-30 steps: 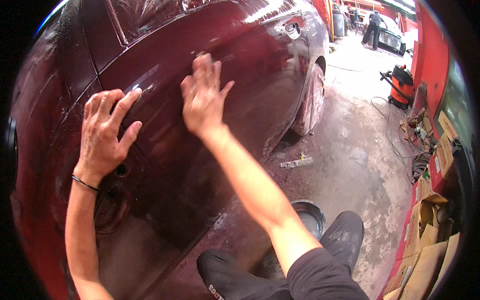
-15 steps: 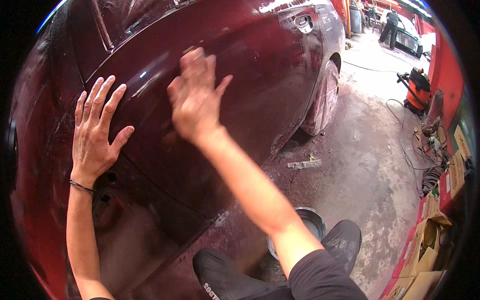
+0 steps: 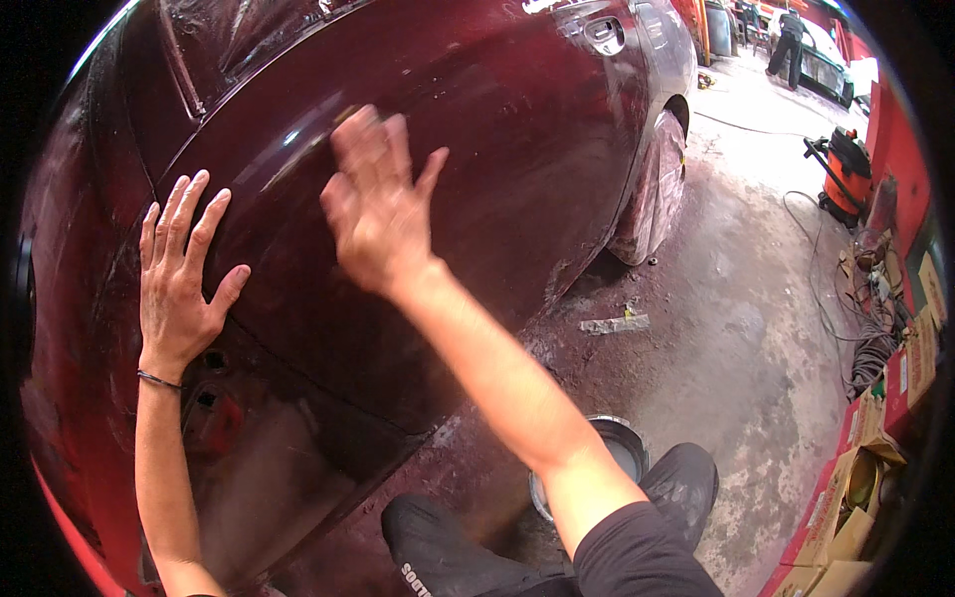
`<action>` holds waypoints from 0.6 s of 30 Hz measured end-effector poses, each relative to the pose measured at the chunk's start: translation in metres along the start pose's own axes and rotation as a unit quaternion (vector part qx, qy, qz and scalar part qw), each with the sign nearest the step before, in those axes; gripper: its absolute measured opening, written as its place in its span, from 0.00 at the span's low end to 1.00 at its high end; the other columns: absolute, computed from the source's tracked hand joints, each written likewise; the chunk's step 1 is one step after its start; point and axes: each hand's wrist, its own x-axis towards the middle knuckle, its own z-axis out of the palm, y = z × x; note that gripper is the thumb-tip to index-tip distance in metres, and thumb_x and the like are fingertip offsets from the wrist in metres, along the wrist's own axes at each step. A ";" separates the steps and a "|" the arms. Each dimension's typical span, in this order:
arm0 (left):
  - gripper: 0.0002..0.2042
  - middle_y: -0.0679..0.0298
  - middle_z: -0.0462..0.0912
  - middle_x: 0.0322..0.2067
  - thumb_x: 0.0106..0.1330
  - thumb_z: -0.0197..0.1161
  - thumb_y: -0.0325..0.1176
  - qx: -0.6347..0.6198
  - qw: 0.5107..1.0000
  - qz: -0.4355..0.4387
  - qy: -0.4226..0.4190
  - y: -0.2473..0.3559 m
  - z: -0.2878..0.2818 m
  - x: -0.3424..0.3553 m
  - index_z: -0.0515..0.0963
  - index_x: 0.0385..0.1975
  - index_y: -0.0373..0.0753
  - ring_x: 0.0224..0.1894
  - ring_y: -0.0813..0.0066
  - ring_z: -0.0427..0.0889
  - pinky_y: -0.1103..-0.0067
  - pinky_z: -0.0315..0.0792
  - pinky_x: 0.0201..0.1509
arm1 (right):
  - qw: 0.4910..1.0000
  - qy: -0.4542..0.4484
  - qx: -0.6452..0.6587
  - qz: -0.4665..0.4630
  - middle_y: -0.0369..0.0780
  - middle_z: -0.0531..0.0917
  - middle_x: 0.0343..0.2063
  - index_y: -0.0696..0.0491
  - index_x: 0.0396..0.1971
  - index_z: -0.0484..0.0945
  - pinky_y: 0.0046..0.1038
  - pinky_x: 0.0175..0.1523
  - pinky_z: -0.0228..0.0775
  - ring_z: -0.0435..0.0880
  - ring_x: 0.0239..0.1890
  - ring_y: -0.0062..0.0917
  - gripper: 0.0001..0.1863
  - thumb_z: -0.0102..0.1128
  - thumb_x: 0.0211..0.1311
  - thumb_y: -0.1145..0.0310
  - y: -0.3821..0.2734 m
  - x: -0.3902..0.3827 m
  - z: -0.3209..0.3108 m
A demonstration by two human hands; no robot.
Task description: The person sands the surface of a maroon car door using a sanding block and water. They repeatedly dip the block into a bucket of water and rub the door panel in circular and linear motions.
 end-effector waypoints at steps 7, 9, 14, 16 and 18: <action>0.37 0.62 0.61 0.80 0.69 0.67 0.51 -0.007 1.000 0.004 0.016 0.001 -0.013 0.012 0.66 0.78 0.53 0.83 0.59 0.57 0.55 0.47 0.87 | 0.995 0.028 -0.097 0.028 0.37 0.50 0.85 0.41 0.84 0.53 0.82 0.75 0.35 0.43 0.86 0.47 0.32 0.36 0.86 0.52 0.158 0.093 -0.033; 0.37 0.62 0.61 0.80 0.69 0.67 0.51 0.006 1.000 0.003 0.005 -0.005 -0.017 0.008 0.66 0.78 0.52 0.83 0.59 0.56 0.55 0.47 0.87 | 0.983 -0.050 -0.011 0.174 0.38 0.48 0.85 0.48 0.84 0.51 0.81 0.76 0.34 0.43 0.86 0.45 0.34 0.32 0.86 0.50 0.148 0.119 -0.048; 0.37 0.61 0.61 0.80 0.69 0.66 0.51 0.013 1.000 0.014 -0.007 -0.005 -0.014 0.003 0.66 0.78 0.52 0.83 0.59 0.56 0.55 0.47 0.87 | 0.998 0.003 -0.047 0.032 0.40 0.54 0.84 0.49 0.82 0.57 0.72 0.80 0.25 0.45 0.86 0.40 0.35 0.40 0.83 0.50 -0.002 0.008 -0.004; 0.37 0.61 0.61 0.81 0.69 0.66 0.51 0.015 1.000 0.016 -0.004 -0.006 -0.018 0.001 0.66 0.78 0.51 0.83 0.59 0.56 0.54 0.46 0.87 | 0.999 -0.039 0.015 -0.026 0.40 0.56 0.83 0.45 0.82 0.58 0.71 0.80 0.20 0.47 0.86 0.42 0.34 0.42 0.82 0.51 -0.011 -0.010 -0.010; 0.37 0.61 0.61 0.80 0.70 0.66 0.51 0.015 1.000 0.018 -0.003 -0.006 -0.017 0.001 0.66 0.78 0.51 0.83 0.59 0.56 0.55 0.46 0.87 | 0.999 -0.025 0.005 -0.032 0.40 0.57 0.82 0.40 0.81 0.62 0.76 0.78 0.23 0.49 0.85 0.42 0.32 0.45 0.81 0.53 0.031 0.000 -0.016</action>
